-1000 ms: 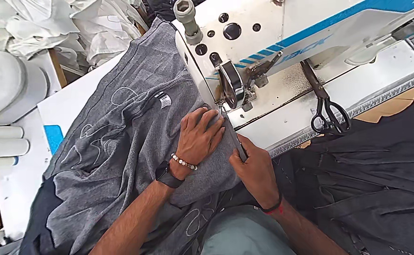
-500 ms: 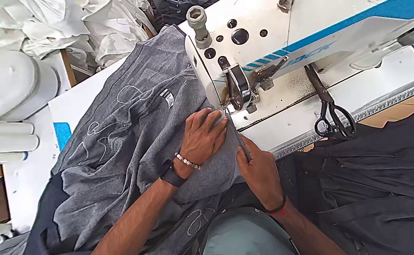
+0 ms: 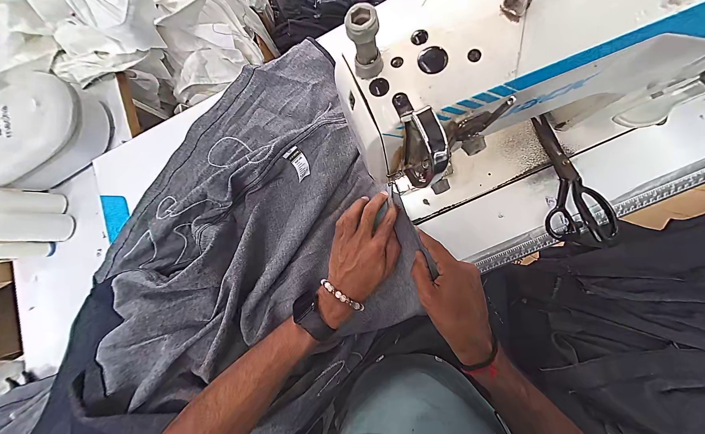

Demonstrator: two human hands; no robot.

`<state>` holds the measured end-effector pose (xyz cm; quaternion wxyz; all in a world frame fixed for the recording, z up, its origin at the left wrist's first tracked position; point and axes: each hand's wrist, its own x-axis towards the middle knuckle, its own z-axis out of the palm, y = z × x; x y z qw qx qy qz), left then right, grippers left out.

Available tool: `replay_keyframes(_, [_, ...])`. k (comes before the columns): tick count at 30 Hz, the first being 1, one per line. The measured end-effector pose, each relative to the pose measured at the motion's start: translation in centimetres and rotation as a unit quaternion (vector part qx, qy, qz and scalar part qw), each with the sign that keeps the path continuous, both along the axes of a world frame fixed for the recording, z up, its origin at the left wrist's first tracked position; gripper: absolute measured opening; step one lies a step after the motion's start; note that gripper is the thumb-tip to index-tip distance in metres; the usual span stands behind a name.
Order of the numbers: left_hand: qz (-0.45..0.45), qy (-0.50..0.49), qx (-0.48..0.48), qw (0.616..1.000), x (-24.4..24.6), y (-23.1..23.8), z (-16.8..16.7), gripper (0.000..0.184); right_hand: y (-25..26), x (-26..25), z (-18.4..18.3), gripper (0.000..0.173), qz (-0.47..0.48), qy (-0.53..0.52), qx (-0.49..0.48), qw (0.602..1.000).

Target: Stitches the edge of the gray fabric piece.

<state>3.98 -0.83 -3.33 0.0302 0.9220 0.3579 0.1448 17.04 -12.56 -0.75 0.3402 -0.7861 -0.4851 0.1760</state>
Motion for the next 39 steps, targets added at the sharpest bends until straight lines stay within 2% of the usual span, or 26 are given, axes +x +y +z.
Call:
replay_keyframes(5, [-0.064, -0.008, 0.008, 0.998, -1.0, 2.5, 0.2, 0.038, -0.1, -0.1, 0.3, 0.039, 0.008, -0.006, 0.008, 1.000])
replay_keyframes(10, [0.000, -0.005, 0.002, 1.000, -0.3, 0.2, -0.1, 0.043, -0.5, -0.1, 0.9, 0.039, 0.008, -0.019, -0.001, 1.000])
replay_keyframes(19, [-0.108, -0.024, 0.022, 0.994, -1.3, 4.1, 0.4, 0.033, -0.6, 0.4, 3.4, 0.035, 0.033, -0.095, -0.001, 0.995])
replay_keyframes(28, [-0.243, -0.039, 0.066, 0.967, -1.7, 7.9, 1.7, 0.027, 4.5, 1.2, 4.9, 0.030, 0.097, -0.166, -0.084, 0.978])
replay_keyframes(29, [-0.230, -0.034, 0.053, 0.971, -1.5, 7.3, 1.9, 0.027, 5.1, 1.5, 4.7, 0.031, 0.097, -0.155, -0.077, 0.980])
replay_keyframes(31, [-0.136, -0.042, -0.024, 0.990, -0.8, 4.5, 1.8, 0.028, 6.6, 2.4, 3.9, 0.040, 0.088, -0.141, -0.066, 0.984])
replay_keyframes(33, [-0.035, -0.069, -0.115, 0.990, -0.4, 1.5, 1.1, 0.036, 7.8, 3.4, 2.7, 0.043, 0.091, -0.146, -0.112, 0.979])
replay_keyframes(34, [-0.020, -0.075, -0.125, 0.989, -0.5, 0.9, 0.6, 0.039, 8.1, 4.0, 2.1, 0.042, 0.092, -0.143, -0.133, 0.976])
replay_keyframes(36, [-0.047, -0.058, -0.094, 0.993, -1.0, 1.4, 0.1, 0.042, 7.5, 5.5, 1.0, 0.039, 0.091, -0.159, -0.103, 0.978])
replay_keyframes(39, [-0.105, -0.046, -0.079, 0.990, -2.1, 2.6, 0.4, 0.041, 3.3, 8.7, 1.3, 0.046, 0.132, -0.112, -0.103, 0.979])
